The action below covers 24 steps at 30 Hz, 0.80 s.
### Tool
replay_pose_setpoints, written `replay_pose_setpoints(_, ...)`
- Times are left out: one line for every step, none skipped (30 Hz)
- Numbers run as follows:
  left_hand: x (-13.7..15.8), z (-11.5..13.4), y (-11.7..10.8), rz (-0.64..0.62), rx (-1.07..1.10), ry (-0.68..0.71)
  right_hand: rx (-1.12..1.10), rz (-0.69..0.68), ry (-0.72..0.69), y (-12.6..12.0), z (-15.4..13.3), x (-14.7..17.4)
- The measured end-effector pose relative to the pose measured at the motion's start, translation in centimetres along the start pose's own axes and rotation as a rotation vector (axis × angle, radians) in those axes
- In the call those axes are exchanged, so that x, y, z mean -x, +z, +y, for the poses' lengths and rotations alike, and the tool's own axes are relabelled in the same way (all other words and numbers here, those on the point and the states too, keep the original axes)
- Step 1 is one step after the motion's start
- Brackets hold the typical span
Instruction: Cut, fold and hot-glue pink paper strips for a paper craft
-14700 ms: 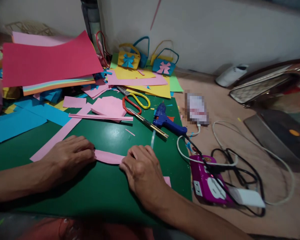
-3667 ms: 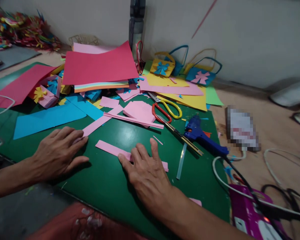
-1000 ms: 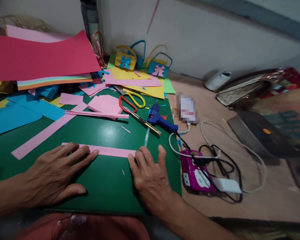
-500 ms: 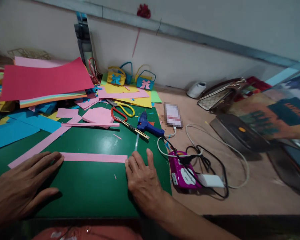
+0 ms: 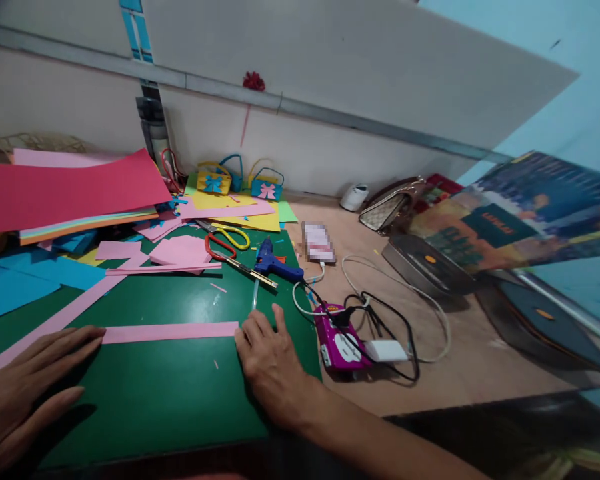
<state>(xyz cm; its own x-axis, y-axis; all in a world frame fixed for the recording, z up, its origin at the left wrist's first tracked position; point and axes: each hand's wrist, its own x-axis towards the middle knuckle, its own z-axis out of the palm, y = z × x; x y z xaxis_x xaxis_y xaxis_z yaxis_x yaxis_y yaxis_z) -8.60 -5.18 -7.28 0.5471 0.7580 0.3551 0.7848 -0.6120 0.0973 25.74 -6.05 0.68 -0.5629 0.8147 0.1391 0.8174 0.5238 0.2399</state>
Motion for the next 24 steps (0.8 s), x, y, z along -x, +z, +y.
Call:
replay_pose_setpoints(-0.2, 0.0, -0.3, -0.013, -0.017, 0.013, -0.012, -0.016, 0.004, -0.5, 0.6, -0.3)
replay_pose_setpoints(-0.6, 0.1, -0.6, -0.026, -0.037, 0.031, 0.003, -0.040, 0.046, -1.0, 1.4, -0.8)
replay_pose_setpoints(-1.1, 0.3, -1.1, -0.026, -0.053, 0.048, 0.017, -0.044, 0.072, -1.4, 2.3, -1.4)
replay_pose_setpoints(-1.7, 0.6, -1.6, 0.005, -0.062, 0.065, 0.033, -0.043, 0.121, -1.8, 3.4, -2.1)
replay_pose_setpoints(-2.4, 0.9, -2.0, 0.021, -0.068, 0.085, 0.049, -0.044, 0.164, -2.0, 4.5, -2.9)
replay_pose_setpoints(-3.1, 1.3, -2.4, 0.064, -0.072, 0.108, 0.081, -0.076, 0.220, -2.0, 5.6, -3.8)
replay_pose_setpoints(-3.9, 1.7, -2.7, 0.112, -0.081, 0.133, 0.170, -0.210, 0.284, -1.9, 6.5, -4.7)
replay_pose_setpoints(-4.7, 2.2, -2.9, 0.125, -0.097, 0.173, 0.178, -0.267, 0.300, -1.6, 7.3, -5.5)
replay_pose_setpoints(-5.4, 2.6, -3.0, 0.110, -0.106, 0.206, 0.174, -0.304, 0.302, -1.3, 7.8, -6.2)
replay_pose_setpoints(-6.1, 3.0, -3.0, 0.094, -0.105, 0.243, 0.175, -0.346, 0.311, -0.9, 8.2, -6.8)
replay_pose_setpoints(-6.7, 3.4, -3.0, 0.088, -0.097, 0.286, 0.164, -0.370, 0.312, -0.5, 8.5, -7.3)
replay_pose_setpoints(-7.3, 3.7, -2.9, 0.047, -0.092, 0.312, 0.159, -0.392, 0.320, -0.2, 8.7, -7.7)
replay_pose_setpoints(-7.8, 4.0, -2.7, 0.011, -0.078, 0.330, 0.157, -0.409, 0.331, 0.2, 8.9, -7.9)
replay_pose_setpoints(-8.3, 4.1, -2.5, -0.010, -0.063, 0.334, 0.154, -0.421, 0.342, 0.5, 9.1, -8.0)
replay_pose_setpoints(-8.7, 4.2, -2.2, -0.033, -0.046, 0.340, 0.151, -0.428, 0.353, 0.7, 9.4, -8.1)
replay_pose_setpoints(-9.1, 4.2, -1.9, -0.052, -0.028, 0.340, 0.149, -0.432, 0.362, 0.8, 9.7, -8.1)
replay_pose_setpoints(-9.4, 4.2, -1.7, -0.069, -0.012, 0.336, 0.146, -0.436, 0.367, 0.9, 9.9, -8.0)
replay_pose_setpoints(-9.6, 4.1, -1.4, -0.089, 0.006, 0.331, 0.145, -0.438, 0.371, 0.9, 10.2, -8.0)
replay_pose_setpoints(-9.8, 4.0, -1.1, -0.105, 0.027, 0.321, 0.147, -0.439, 0.377, 0.7, 10.4, -7.9)
replay_pose_setpoints(-9.9, 4.0, -0.9, -0.113, 0.052, 0.310, 0.152, -0.437, 0.388, 0.4, 10.6, -7.8)
replay_pose_setpoints(-10.0, 3.9, -0.7, -0.110, 0.079, 0.299, 0.162, -0.430, 0.402, 0.0, 10.8, -7.8)
replay_pose_setpoints(-10.0, 3.8, -0.6, -0.100, 0.106, 0.291, 0.174, -0.418, 0.419, -0.5, 11.0, -7.7)
replay_pose_setpoints(-10.0, 3.8, -0.5, -0.089, 0.130, 0.284, 0.187, -0.400, 0.437, -1.1, 11.2, -7.7)
replay_pose_setpoints(-10.0, 3.8, -0.4, -0.077, 0.146, 0.278, 0.198, -0.379, 0.455, -1.7, 11.4, -7.6)
